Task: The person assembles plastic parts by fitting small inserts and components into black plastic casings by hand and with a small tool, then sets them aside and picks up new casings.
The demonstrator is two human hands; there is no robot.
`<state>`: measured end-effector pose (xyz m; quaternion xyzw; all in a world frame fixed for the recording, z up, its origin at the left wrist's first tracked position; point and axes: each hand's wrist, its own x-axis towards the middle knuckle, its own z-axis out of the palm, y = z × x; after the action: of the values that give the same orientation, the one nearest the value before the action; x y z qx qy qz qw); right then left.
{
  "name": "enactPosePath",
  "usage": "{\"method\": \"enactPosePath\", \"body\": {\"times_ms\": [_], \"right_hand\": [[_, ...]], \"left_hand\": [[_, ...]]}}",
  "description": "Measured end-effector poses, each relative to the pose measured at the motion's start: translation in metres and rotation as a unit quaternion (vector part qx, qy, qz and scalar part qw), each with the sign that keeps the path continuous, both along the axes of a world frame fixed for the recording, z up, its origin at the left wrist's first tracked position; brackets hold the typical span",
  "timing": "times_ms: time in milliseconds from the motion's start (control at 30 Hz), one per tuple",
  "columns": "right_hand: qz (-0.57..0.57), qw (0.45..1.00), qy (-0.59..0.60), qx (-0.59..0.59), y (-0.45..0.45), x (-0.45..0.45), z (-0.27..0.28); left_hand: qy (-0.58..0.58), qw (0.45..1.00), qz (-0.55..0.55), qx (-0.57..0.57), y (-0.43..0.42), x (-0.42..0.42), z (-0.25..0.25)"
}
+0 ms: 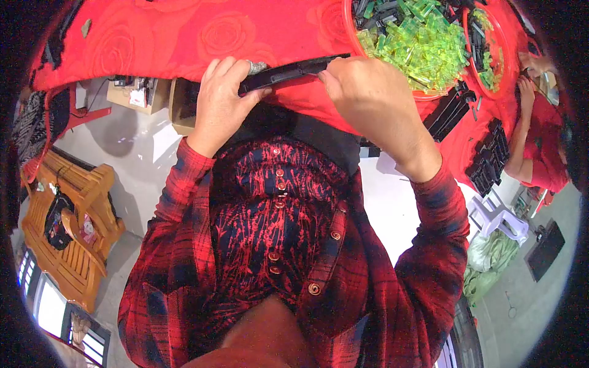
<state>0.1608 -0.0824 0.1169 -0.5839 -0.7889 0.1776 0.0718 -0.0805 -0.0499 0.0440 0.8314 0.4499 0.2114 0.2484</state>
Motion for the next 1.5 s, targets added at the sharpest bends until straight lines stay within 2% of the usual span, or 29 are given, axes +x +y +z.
{"method": "enactPosePath", "body": {"times_ms": [167,333,667,867,1133,1500], "right_hand": [[0.002,1.0,-0.009,-0.027,0.009,-0.001,0.003],[-0.011,0.994,-0.031,-0.103,0.018,-0.004,0.007],[-0.024,0.991,-0.049,-0.12,0.02,-0.008,0.012],[-0.012,0.994,-0.055,-0.094,0.016,-0.007,0.006],[0.063,0.996,-0.051,0.022,0.009,-0.01,0.002],[0.094,0.994,-0.04,0.046,0.011,-0.009,-0.004]], "left_hand": [[-0.004,1.0,0.003,-0.003,0.0,0.0,-0.001],[-0.001,1.0,0.002,0.001,0.0,0.0,0.0],[-0.011,1.0,0.006,-0.013,0.0,0.0,-0.001],[-0.017,1.0,0.002,-0.009,0.001,0.0,-0.002],[-0.066,0.998,-0.006,-0.021,0.001,0.002,-0.007],[-0.074,0.997,-0.025,-0.02,0.003,0.001,-0.011]]}}
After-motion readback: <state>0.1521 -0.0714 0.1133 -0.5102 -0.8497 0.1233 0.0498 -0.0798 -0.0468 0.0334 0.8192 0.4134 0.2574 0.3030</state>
